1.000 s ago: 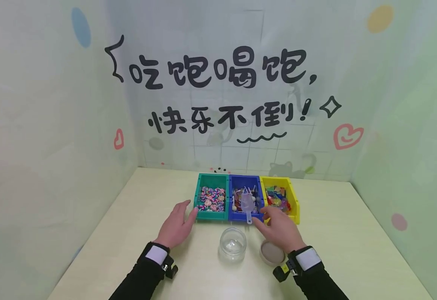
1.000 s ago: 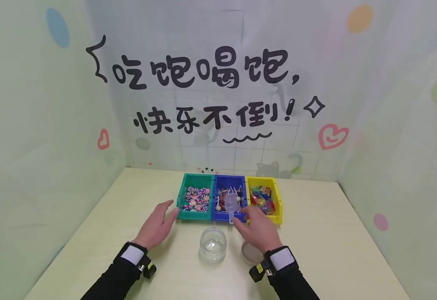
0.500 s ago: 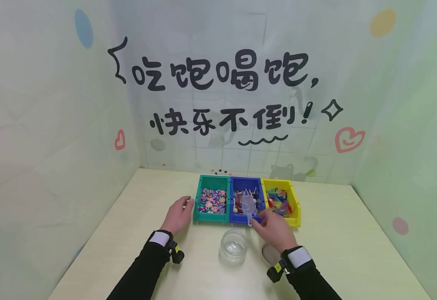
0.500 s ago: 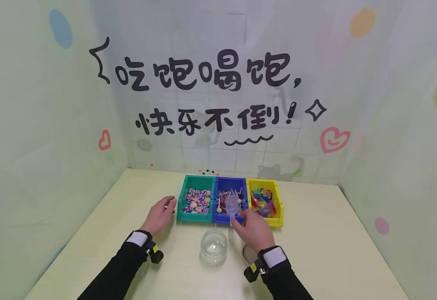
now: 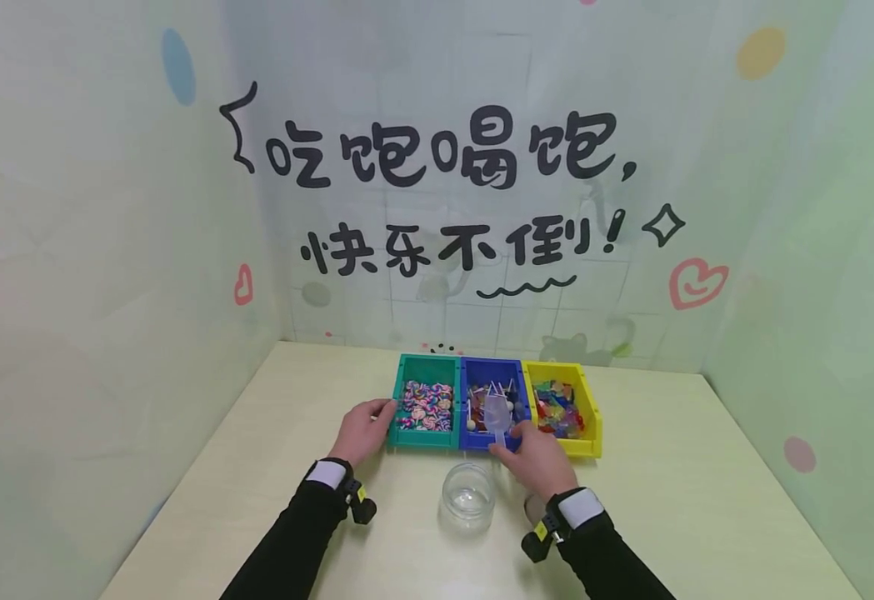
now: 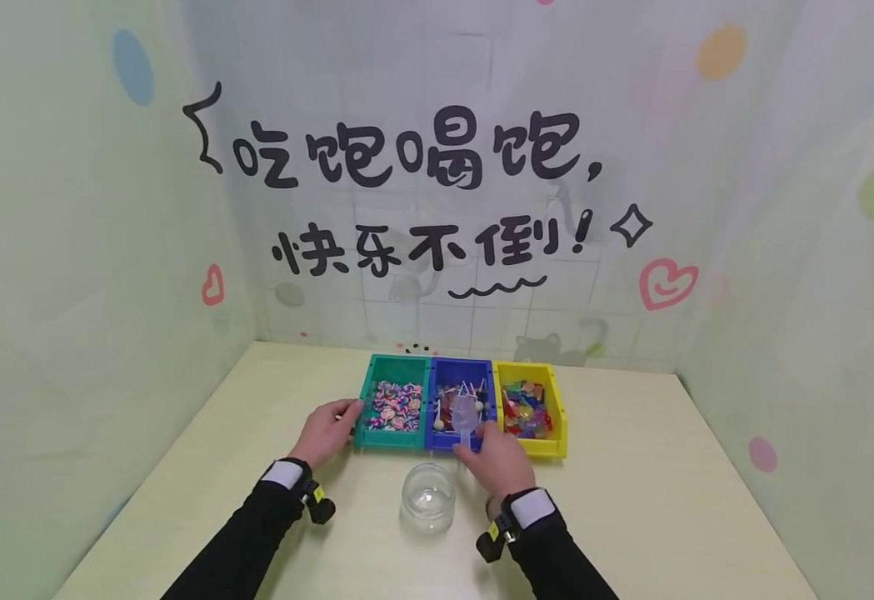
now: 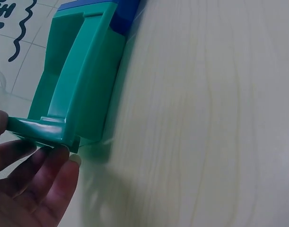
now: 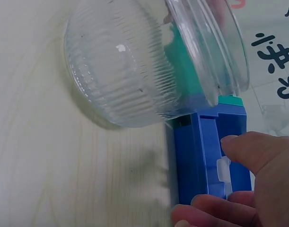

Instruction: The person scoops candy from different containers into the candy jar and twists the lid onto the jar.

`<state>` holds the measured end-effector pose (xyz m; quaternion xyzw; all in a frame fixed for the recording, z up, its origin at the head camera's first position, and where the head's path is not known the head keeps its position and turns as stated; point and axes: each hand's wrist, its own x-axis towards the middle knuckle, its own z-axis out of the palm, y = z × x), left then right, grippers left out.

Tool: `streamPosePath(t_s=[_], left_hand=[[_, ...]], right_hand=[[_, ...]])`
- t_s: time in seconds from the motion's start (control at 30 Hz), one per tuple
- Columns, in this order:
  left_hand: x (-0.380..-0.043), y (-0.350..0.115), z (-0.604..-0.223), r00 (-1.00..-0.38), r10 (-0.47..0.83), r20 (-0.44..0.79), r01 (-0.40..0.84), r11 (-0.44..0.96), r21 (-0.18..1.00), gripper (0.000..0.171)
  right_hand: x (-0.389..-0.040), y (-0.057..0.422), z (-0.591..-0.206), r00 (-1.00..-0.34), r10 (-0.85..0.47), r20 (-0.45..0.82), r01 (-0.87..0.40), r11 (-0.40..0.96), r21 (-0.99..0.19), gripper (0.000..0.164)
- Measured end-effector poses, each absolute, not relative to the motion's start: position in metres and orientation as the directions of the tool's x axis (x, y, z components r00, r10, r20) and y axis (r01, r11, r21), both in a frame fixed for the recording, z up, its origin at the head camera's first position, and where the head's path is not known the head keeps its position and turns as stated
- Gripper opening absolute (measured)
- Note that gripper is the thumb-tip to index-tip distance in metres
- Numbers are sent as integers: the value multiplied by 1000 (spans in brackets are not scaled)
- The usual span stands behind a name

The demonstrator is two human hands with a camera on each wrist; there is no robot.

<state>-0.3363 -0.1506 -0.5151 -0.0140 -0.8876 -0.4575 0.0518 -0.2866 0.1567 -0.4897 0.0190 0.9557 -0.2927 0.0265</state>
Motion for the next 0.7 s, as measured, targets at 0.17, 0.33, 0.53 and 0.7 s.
streamPosePath(t_s=[0.17,0.33,0.53,0.7], left_hand=[[-334,-149,-513,-992,-26,123,84,587,805,41],[-332,-148,-512,-994,-32,105,68,566,822,42],[-330,-148,-511,-997,-46,69,32,555,831,47],[-328,-147,-509,-998,-48,47,15,527,850,48]], right_hand=[[-291,152,-491,-993,44,-106,96,822,-562,60],[-294,149,-490,-988,54,-148,131,803,-581,53],[-296,152,-484,-993,56,-108,109,806,-582,46],[-296,158,-478,-997,70,-42,81,816,-572,43]])
